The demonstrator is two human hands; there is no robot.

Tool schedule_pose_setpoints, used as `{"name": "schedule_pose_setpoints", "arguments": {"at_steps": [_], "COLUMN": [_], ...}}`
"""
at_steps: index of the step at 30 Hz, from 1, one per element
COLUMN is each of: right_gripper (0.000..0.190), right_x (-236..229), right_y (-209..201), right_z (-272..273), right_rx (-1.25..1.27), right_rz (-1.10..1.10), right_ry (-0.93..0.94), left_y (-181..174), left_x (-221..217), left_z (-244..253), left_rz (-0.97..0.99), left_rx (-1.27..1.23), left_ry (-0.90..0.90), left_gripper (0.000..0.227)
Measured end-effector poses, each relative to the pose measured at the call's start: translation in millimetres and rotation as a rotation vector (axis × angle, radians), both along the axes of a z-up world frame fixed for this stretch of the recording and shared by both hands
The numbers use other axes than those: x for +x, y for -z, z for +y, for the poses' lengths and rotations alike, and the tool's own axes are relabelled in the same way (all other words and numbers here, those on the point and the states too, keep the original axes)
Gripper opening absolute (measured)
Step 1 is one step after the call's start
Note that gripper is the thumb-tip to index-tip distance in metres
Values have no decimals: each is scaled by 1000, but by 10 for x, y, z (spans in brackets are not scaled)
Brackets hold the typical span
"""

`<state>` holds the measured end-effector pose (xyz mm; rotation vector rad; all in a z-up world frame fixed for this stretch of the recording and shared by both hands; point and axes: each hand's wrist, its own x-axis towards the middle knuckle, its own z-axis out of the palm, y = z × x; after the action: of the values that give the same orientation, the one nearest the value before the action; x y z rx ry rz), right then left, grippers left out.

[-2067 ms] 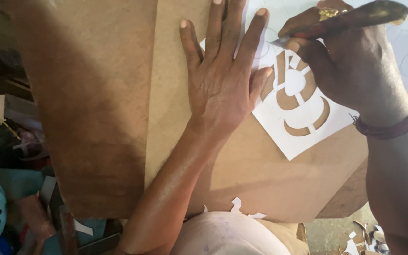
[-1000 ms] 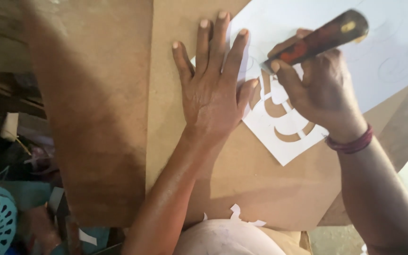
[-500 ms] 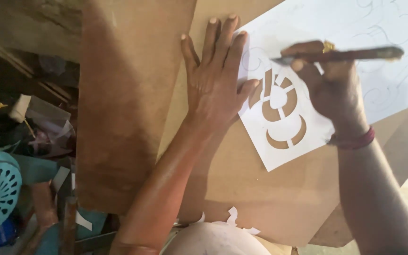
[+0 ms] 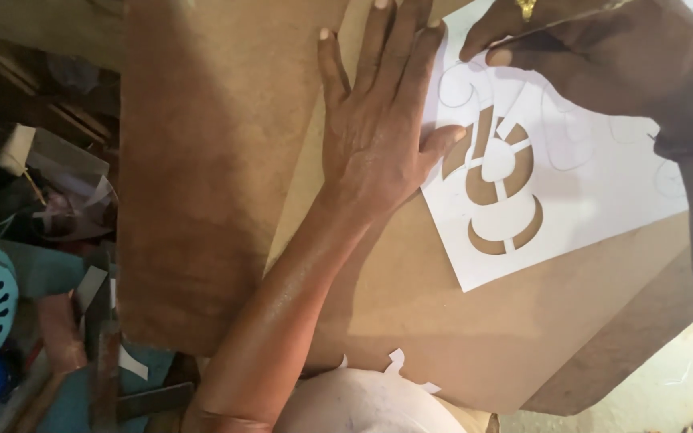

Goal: Cutting out characters from a paper stencil using a utility knife.

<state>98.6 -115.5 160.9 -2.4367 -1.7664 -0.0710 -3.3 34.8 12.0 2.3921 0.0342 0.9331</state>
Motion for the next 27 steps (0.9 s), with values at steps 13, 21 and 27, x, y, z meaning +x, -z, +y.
{"name": "schedule_pose_setpoints", "arguments": {"at_steps": [13, 21, 27], "right_gripper": [27, 38, 45], "right_x": [99, 610, 1857], "right_y": [68, 428, 1625], "right_z": [40, -239, -1230], "right_rx": [-157, -136, 278], "right_rz": [9, 642, 1273], "right_ry": [60, 221, 344], "left_y": [9, -11, -46], "left_x": [15, 4, -22], "left_z": [-4, 6, 17], "left_rz": [20, 24, 66], "left_rx": [15, 33, 100], "left_ry": [-1, -8, -38], "left_gripper": [97, 99, 93]}}
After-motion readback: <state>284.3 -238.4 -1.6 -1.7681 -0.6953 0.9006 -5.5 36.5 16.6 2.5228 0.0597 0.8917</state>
